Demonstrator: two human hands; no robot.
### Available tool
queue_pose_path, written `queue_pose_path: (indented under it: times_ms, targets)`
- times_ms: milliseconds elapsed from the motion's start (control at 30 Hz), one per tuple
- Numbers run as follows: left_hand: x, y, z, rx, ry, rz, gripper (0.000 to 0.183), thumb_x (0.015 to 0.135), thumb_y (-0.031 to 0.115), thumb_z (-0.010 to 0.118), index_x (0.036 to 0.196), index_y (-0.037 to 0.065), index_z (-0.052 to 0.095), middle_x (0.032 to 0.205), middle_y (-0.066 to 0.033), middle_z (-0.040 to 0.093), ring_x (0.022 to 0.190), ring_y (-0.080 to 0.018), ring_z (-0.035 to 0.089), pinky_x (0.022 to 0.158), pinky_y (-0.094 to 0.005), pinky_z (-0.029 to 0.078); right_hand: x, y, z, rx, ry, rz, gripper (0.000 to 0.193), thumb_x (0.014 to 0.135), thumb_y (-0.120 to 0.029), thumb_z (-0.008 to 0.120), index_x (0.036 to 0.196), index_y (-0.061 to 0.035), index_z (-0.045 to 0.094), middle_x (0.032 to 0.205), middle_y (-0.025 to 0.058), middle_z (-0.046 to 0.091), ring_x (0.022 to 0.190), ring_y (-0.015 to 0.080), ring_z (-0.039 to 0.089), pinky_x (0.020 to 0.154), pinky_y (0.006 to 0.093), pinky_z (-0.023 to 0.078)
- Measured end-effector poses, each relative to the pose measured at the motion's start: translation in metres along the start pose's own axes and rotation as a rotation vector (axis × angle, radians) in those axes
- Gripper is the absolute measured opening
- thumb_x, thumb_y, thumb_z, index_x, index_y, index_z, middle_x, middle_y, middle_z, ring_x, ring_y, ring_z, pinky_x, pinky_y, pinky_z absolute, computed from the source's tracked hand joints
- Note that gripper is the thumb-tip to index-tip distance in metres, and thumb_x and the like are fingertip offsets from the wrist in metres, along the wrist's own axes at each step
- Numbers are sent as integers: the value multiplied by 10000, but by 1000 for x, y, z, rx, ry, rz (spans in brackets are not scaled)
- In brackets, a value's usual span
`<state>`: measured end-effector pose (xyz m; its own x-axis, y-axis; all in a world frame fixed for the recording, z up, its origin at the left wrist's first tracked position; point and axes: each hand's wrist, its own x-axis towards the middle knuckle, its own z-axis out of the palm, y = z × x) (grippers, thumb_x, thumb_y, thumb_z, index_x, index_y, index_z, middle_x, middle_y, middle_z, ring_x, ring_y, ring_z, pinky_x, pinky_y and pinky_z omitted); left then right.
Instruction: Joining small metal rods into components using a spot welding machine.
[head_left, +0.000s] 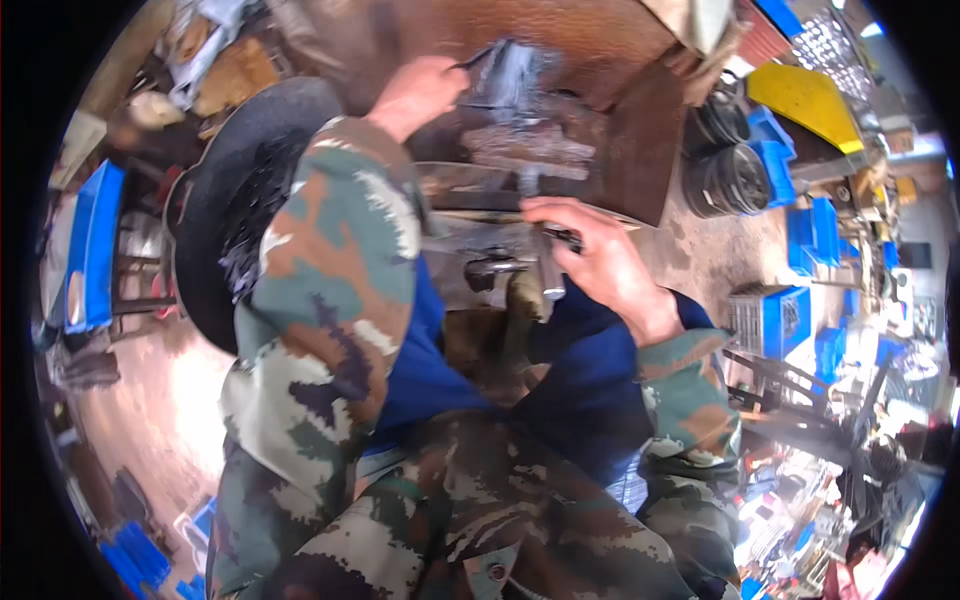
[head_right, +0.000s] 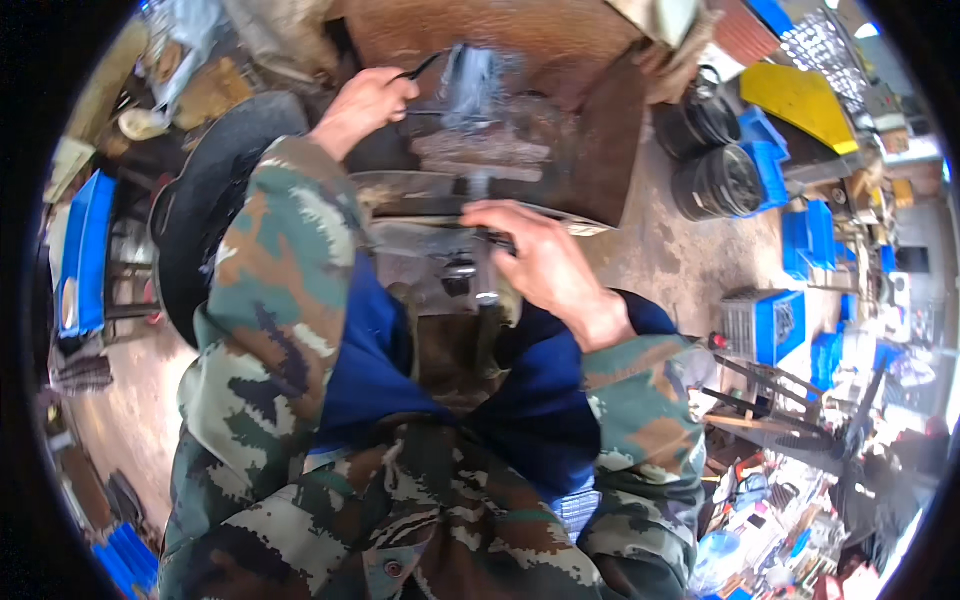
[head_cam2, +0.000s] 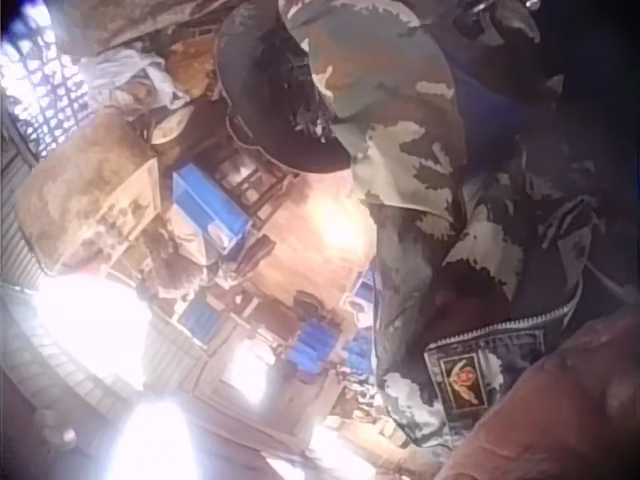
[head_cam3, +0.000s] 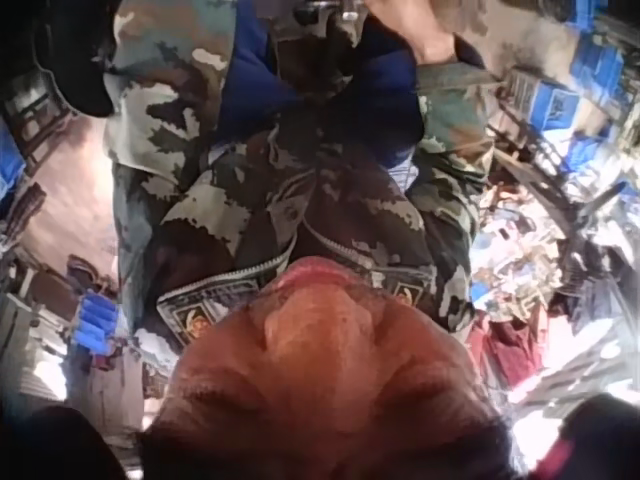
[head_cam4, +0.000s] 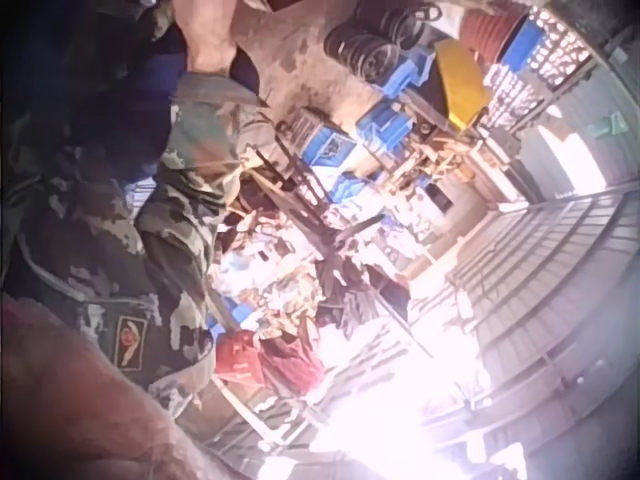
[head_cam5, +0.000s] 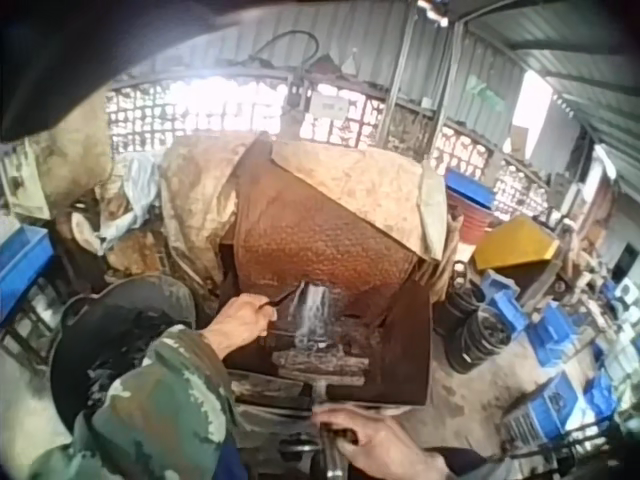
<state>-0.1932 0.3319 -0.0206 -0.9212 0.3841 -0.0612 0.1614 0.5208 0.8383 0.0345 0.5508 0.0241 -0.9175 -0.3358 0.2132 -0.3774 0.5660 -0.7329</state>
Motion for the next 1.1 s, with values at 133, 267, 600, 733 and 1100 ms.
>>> queue_pose_path:
  times_ms: [133,267,600,733,1100]
  targets:
    - [5,-1,9,210,167,93,415,884,386,483,1015,62,707,1063,-195,683,1029,-355,644,939,-433,494,-1,3,6,-83,-126,-32,593,623,187,555,1163,-50,618,1302,120,608,1232,324,566,1026,372,472]
    - [-1,10,6,54,204,-105,377,868,370,518,1010,96,735,1092,-195,691,1051,-403,642,961,-458,500,5,1,6,-65,-143,36,378,723,133,654,1079,8,647,1224,152,650,1179,300,612,999,348,464]
    - [-8,58,8,-250,823,114,238,875,264,573,890,52,681,875,-240,682,880,-453,640,823,-529,502,68,9,-15,380,368,267,280,942,-40,611,1219,3,600,1270,143,631,811,113,610,542,226,499]
    - [-11,66,12,-257,749,182,224,849,233,588,832,28,677,821,-260,669,845,-456,641,800,-536,506,129,21,-37,339,422,333,313,956,-145,649,1238,-15,611,1084,58,705,513,19,365,490,207,402]
    - [-19,76,2,-366,668,180,227,809,189,604,799,-22,686,792,-274,659,798,-460,644,761,-511,529,217,88,-63,447,424,249,264,956,-158,654,1166,-2,624,1013,70,710,491,43,368,493,223,399]
